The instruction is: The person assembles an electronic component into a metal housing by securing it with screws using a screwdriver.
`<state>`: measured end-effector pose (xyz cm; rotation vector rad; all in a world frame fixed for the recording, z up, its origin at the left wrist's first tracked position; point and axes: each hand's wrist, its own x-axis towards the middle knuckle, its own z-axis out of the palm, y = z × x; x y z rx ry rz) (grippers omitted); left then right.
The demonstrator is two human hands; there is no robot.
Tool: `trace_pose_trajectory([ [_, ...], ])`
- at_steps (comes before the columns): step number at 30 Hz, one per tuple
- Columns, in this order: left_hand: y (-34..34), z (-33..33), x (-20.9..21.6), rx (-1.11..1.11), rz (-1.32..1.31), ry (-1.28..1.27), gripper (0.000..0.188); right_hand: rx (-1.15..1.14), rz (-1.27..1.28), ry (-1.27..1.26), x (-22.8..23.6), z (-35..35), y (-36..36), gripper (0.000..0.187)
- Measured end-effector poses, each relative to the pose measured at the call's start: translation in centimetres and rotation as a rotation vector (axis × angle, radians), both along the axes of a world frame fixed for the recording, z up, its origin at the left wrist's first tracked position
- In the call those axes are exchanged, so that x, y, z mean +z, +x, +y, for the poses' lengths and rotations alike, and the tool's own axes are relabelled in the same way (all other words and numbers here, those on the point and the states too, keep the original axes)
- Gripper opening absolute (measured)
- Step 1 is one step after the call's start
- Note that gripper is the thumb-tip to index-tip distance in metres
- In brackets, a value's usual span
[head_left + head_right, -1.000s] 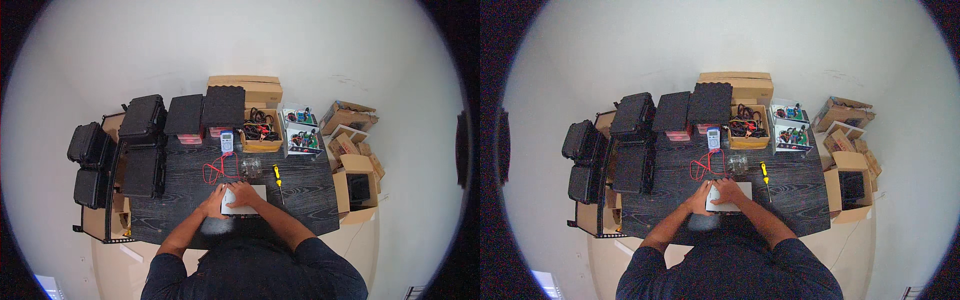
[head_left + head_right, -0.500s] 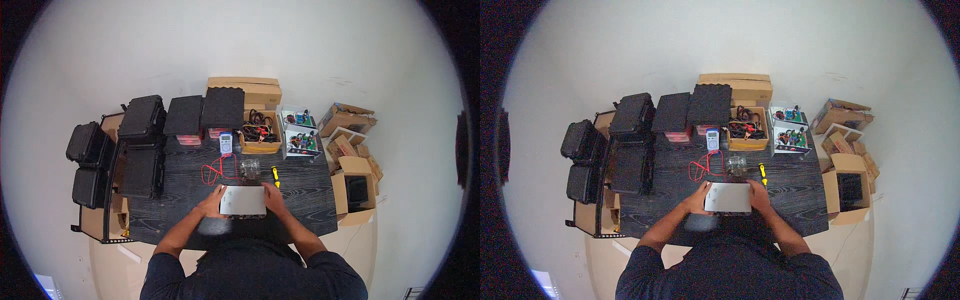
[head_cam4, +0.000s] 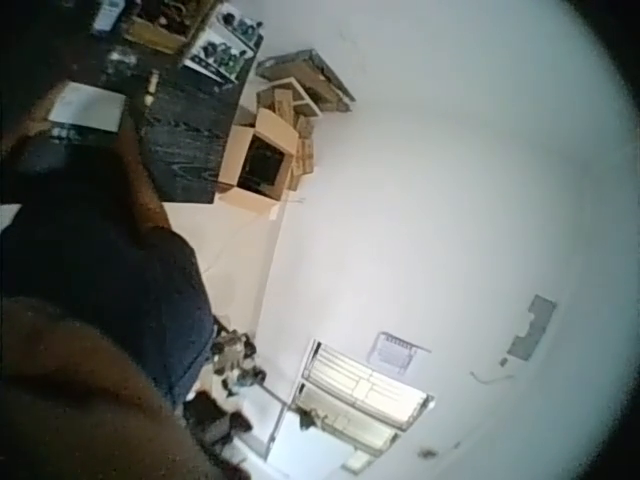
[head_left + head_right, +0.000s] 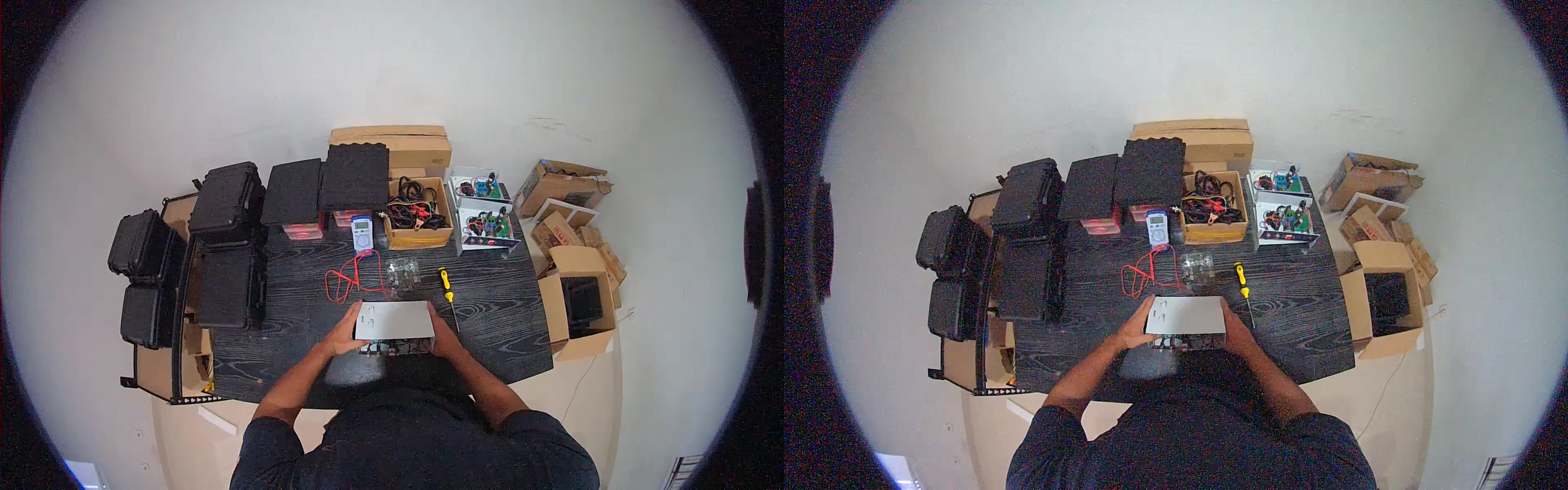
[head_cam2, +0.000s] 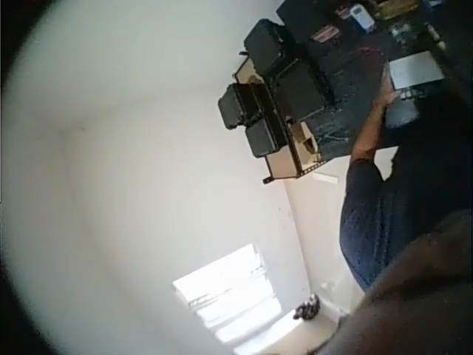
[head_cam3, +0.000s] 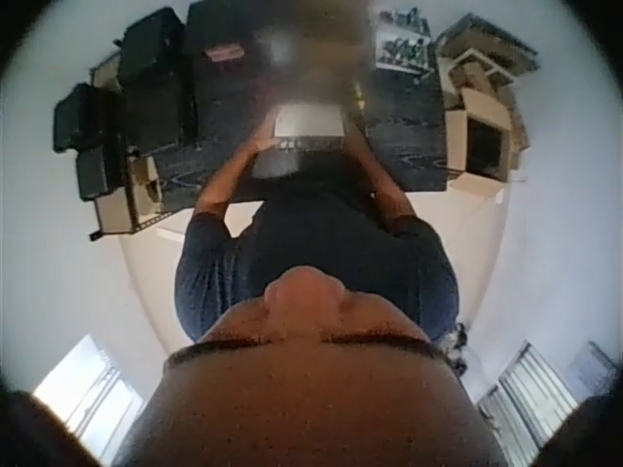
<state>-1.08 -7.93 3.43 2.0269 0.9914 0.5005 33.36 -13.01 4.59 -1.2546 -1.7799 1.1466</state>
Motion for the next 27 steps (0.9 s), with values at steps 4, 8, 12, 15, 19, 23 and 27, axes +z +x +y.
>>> trace_pose_trajectory([
  [4, 0.5, -1.1, 0.2, 0.069, -0.105, -0.066, 0.118, 0.029, -0.39, 0.427, -6.2, 0.6, 1.3, 0.085],
  [8, -2.5, -3.8, -2.1, 0.121, -0.119, -0.046, 0.104, -0.105, -0.144, 0.327, -6.3, 0.1, 0.4, 0.078],
  [12, -2.8, -5.3, -5.2, 0.358, 0.095, 0.064, 0.095, -0.118, -0.119, 0.353, -4.4, 0.3, -1.0, 0.073],
  [15, 1.4, -4.2, -1.3, 0.443, 0.063, -0.113, 0.092, -0.171, -0.075, 0.346, -4.5, -0.2, -0.2, 0.072],
  [19, 2.5, -2.9, -1.7, 0.432, -0.043, 0.005, 0.09, -0.204, -0.118, 0.244, -3.7, -0.3, -0.7, 0.071],
  [23, 2.6, -1.9, -1.9, 0.374, -0.09, 0.228, 0.086, -0.238, -0.134, 0.335, -4.2, -0.3, -0.9, 0.07],
  [27, 2.4, -1.8, -2.8, 0.374, -0.107, 0.149, 0.081, -0.207, -0.106, 0.297, -3.9, -0.3, -0.9, 0.072],
])
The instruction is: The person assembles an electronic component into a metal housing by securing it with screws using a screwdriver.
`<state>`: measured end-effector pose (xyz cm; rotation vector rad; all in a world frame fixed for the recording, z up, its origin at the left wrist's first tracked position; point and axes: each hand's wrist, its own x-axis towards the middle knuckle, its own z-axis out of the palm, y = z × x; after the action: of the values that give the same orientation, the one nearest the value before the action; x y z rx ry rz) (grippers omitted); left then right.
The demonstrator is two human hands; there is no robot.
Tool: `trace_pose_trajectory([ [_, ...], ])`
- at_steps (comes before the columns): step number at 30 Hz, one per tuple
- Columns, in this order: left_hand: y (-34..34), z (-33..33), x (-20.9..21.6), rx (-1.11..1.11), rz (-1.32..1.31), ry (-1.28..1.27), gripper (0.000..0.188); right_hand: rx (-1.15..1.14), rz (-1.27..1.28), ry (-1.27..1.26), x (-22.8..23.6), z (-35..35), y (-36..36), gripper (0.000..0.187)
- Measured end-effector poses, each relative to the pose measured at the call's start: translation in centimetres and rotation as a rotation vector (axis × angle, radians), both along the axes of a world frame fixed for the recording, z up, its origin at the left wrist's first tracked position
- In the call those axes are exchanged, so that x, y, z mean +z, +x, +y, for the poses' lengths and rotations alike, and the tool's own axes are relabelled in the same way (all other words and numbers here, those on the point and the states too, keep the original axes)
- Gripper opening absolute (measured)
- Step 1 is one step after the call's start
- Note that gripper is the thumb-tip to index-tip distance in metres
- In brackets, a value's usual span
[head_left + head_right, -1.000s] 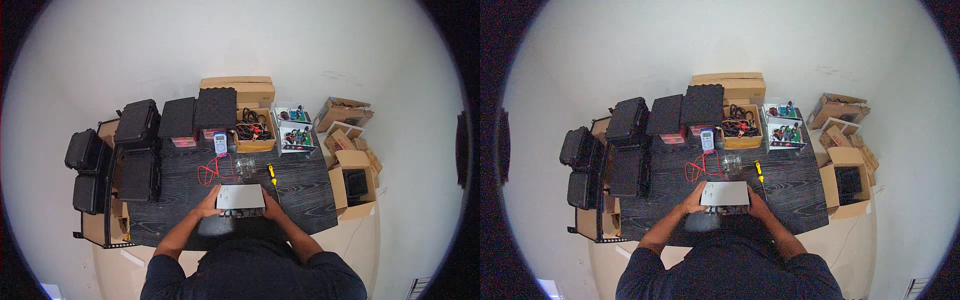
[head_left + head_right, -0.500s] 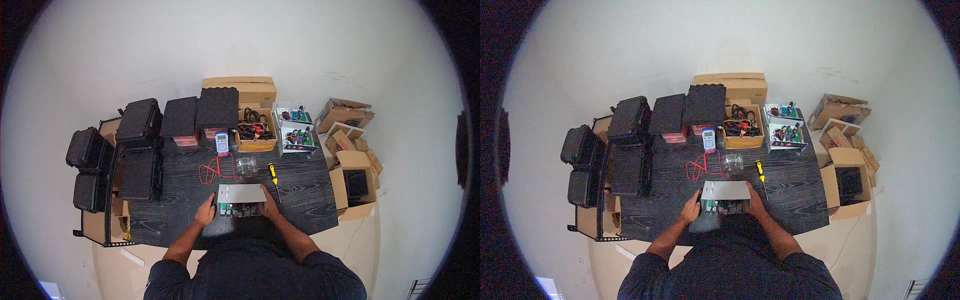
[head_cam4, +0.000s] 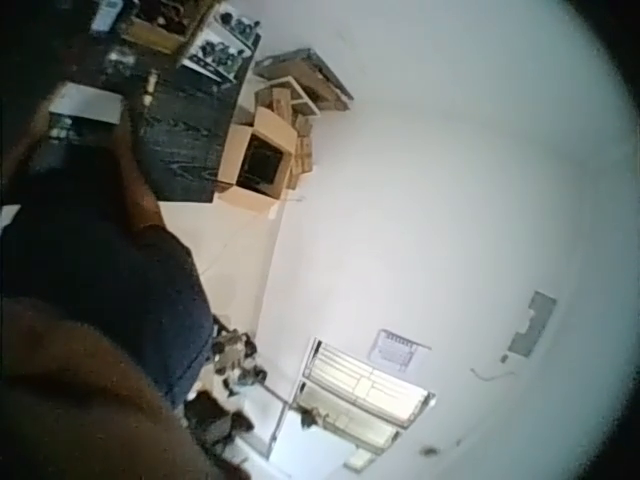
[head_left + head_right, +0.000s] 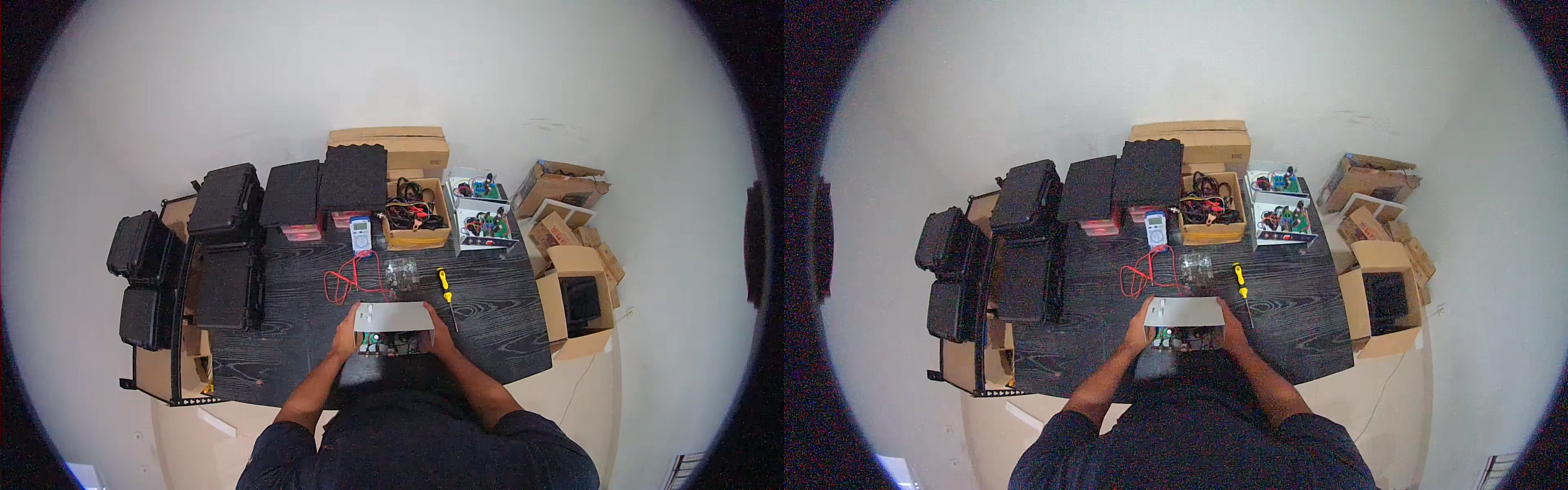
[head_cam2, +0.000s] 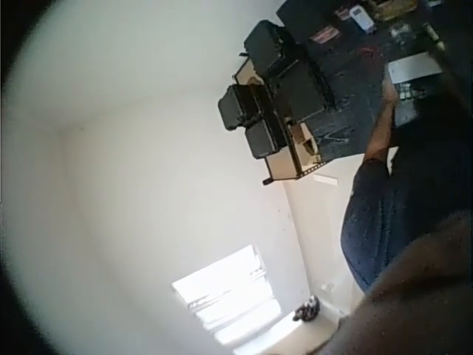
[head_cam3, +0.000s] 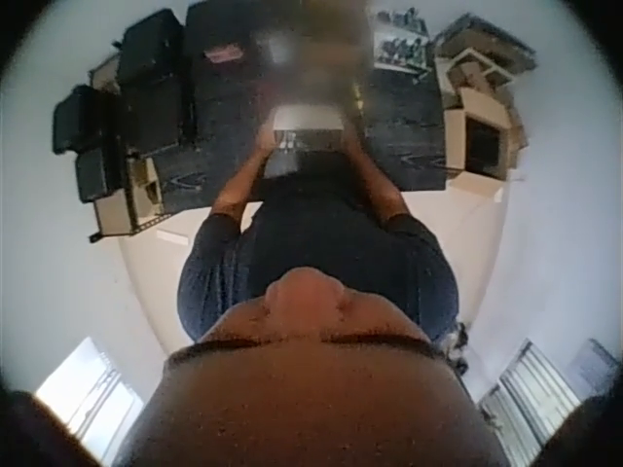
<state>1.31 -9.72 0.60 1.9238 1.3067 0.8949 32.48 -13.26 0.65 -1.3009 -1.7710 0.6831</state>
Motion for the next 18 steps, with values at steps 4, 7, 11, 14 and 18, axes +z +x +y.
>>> trace_pose_trajectory([
  [4, 0.1, 0.2, -0.5, -0.003, -0.016, 0.032, 0.081, 0.034, 0.02, -0.03, -0.4, 0.6, 0.5, 0.07],
  [7, 0.0, 0.1, -0.6, -0.007, -0.019, -0.051, 0.082, 0.027, -0.017, 0.006, -0.5, 0.7, 0.5, 0.068],
  [11, -0.2, -0.2, -0.8, 0.012, -0.024, -0.051, 0.08, 0.039, -0.033, -0.044, 0.2, 0.7, 0.4, 0.065],
  [14, -0.1, 0.0, -0.8, 0.002, -0.001, -0.063, 0.085, 0.062, -0.057, -0.19, -0.2, 0.5, 1.2, 0.089],
  [18, -0.5, 0.0, -1.4, -0.003, 0.01, -0.089, 0.092, 0.05, -0.043, -0.059, 0.6, -0.1, 0.4, 0.061],
])
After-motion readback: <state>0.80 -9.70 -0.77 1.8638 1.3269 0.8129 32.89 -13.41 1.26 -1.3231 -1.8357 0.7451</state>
